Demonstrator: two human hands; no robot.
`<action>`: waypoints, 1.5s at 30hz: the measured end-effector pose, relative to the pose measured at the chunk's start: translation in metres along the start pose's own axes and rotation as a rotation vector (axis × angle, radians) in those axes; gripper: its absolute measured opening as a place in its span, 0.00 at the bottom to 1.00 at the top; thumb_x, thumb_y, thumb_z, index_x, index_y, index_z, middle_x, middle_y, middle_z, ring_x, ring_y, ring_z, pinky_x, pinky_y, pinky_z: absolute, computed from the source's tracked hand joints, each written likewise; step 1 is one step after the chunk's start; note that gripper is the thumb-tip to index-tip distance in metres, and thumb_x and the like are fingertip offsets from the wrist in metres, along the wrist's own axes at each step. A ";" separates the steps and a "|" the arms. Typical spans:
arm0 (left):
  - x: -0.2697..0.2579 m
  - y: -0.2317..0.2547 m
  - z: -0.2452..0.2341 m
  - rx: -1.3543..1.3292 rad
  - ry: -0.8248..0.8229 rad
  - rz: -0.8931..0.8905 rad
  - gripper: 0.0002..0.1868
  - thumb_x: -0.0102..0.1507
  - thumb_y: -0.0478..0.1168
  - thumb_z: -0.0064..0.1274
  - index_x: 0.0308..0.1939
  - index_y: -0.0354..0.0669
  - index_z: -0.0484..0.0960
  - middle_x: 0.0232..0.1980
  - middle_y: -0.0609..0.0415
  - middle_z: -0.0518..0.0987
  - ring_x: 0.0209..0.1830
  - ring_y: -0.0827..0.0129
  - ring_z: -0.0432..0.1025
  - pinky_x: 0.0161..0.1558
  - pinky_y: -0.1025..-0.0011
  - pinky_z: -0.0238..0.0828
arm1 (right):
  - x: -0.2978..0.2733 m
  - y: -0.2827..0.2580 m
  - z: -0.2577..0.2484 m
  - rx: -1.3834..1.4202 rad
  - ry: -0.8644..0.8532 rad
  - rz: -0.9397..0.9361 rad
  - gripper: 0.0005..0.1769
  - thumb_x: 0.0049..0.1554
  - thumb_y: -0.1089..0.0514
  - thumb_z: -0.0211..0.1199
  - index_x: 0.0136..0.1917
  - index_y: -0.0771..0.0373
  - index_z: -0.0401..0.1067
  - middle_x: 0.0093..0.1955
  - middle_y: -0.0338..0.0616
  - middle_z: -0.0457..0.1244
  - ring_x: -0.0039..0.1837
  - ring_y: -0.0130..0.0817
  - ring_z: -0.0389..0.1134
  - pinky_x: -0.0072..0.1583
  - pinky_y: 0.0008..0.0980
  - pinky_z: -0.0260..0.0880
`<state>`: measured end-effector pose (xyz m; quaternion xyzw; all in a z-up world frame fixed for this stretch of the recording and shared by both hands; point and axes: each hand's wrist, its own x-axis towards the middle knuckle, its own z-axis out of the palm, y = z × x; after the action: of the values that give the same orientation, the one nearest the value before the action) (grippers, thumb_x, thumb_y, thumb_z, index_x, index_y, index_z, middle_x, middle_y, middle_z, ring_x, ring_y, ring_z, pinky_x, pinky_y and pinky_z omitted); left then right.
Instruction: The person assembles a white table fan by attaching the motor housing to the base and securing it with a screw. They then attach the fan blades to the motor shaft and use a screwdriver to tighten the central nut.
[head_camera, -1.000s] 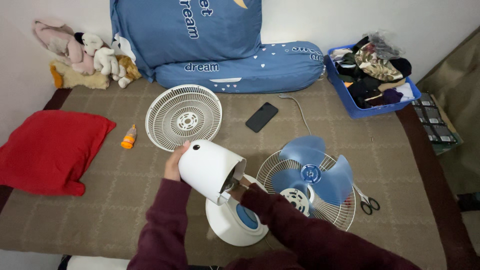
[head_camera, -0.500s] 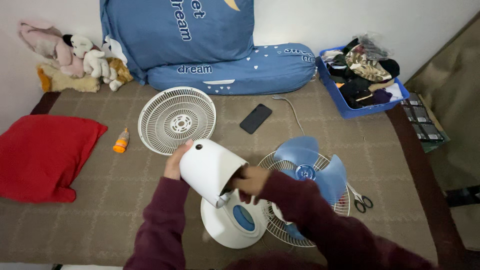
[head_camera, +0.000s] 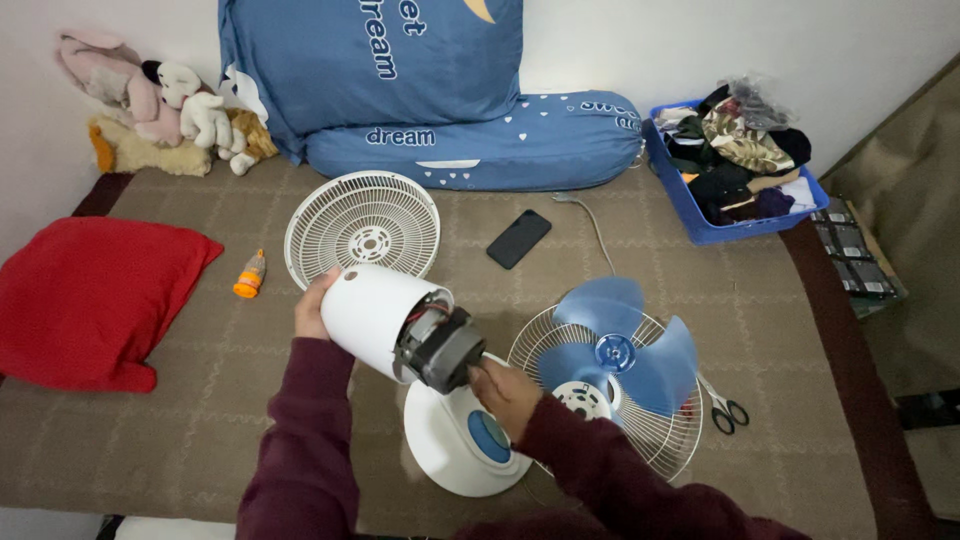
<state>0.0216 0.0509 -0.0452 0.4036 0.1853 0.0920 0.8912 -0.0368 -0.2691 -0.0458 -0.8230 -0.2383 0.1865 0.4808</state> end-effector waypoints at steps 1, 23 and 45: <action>0.004 -0.003 -0.002 0.072 -0.015 0.029 0.20 0.62 0.50 0.54 0.47 0.36 0.82 0.42 0.45 0.84 0.38 0.62 0.79 0.41 0.67 0.78 | -0.003 0.004 0.006 0.006 0.011 -0.030 0.18 0.68 0.50 0.43 0.50 0.64 0.67 0.31 0.43 0.61 0.34 0.37 0.64 0.40 0.39 0.66; 0.003 -0.040 0.011 0.015 -0.160 0.031 0.17 0.64 0.47 0.57 0.48 0.37 0.81 0.42 0.49 0.83 0.39 0.66 0.78 0.43 0.68 0.78 | 0.014 0.029 0.029 0.361 0.015 -0.132 0.19 0.71 0.49 0.43 0.46 0.64 0.62 0.32 0.36 0.56 0.33 0.26 0.57 0.37 0.29 0.61; -0.052 -0.005 0.095 1.171 0.047 0.265 0.27 0.64 0.58 0.51 0.45 0.34 0.82 0.46 0.40 0.83 0.46 0.53 0.76 0.52 0.62 0.70 | 0.020 0.009 0.007 0.256 -0.022 -0.197 0.18 0.70 0.51 0.40 0.47 0.64 0.65 0.33 0.39 0.59 0.34 0.29 0.63 0.39 0.31 0.67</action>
<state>0.0129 -0.0335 0.0214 0.8450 0.1729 0.0938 0.4973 -0.0221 -0.2568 -0.0585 -0.7254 -0.2973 0.1761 0.5953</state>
